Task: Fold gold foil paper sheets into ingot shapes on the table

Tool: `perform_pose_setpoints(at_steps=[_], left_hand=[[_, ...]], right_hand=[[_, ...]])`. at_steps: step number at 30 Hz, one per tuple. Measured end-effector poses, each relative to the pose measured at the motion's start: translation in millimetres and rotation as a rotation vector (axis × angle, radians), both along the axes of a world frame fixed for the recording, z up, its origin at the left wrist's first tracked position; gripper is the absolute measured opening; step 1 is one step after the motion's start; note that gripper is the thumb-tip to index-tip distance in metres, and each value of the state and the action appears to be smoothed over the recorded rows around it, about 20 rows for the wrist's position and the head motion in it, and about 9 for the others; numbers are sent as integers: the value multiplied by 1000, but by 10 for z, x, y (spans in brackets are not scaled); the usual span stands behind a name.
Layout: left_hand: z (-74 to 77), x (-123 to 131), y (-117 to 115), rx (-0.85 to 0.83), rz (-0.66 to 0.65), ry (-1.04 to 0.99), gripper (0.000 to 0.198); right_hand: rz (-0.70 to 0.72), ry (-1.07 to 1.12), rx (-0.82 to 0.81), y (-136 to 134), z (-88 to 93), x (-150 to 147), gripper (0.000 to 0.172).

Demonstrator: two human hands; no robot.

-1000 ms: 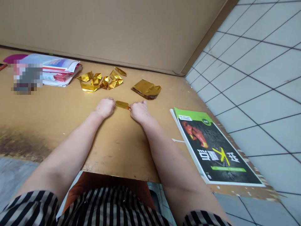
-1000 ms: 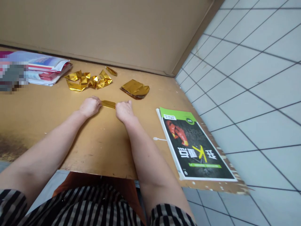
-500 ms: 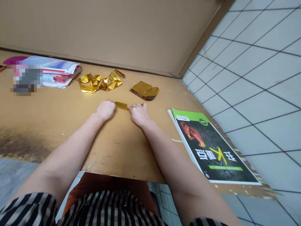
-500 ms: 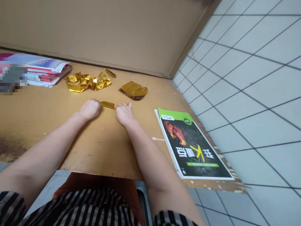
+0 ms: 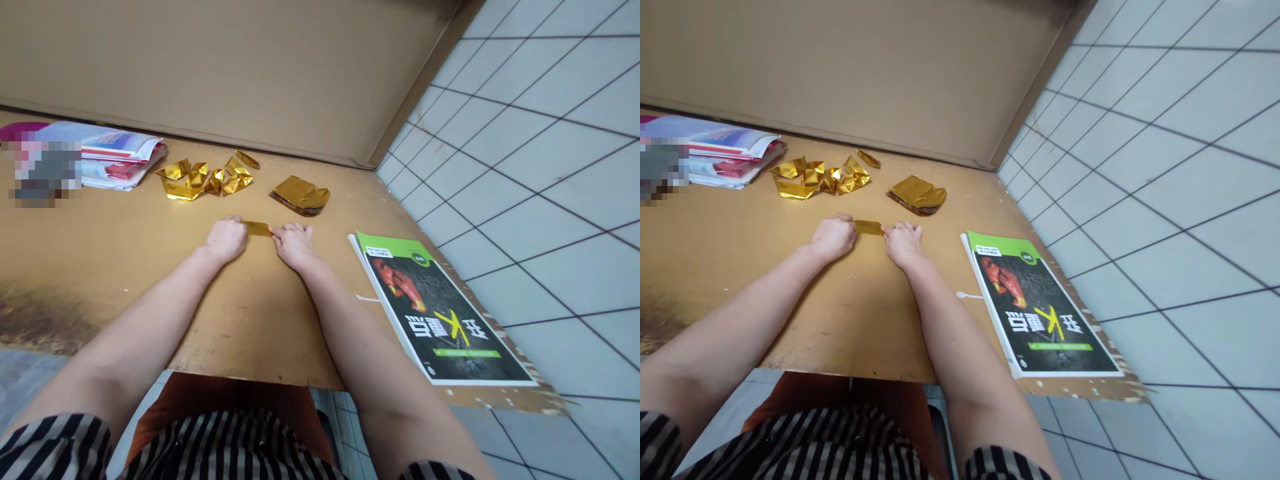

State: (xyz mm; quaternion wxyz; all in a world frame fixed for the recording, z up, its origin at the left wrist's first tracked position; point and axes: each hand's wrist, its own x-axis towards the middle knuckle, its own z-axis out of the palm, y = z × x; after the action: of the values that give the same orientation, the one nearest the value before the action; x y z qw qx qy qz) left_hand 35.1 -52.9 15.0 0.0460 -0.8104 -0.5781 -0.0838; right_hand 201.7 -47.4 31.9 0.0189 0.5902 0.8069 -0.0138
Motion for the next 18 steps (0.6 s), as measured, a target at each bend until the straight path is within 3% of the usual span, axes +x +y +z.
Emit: perform_pose_setpoints(at_steps=[6,12,18], left_hand=[[-91,8,57,0,-171,-47,30],[-106,13,74,-12,-192,-48,32],[-122,2,124,-23,-191,-47,36]], right_hand=[[33,-69,-34,76,70,-29,46],[118,-120,-18,100,148,-130,40],[143,-79,-19,152,55,-198,43]])
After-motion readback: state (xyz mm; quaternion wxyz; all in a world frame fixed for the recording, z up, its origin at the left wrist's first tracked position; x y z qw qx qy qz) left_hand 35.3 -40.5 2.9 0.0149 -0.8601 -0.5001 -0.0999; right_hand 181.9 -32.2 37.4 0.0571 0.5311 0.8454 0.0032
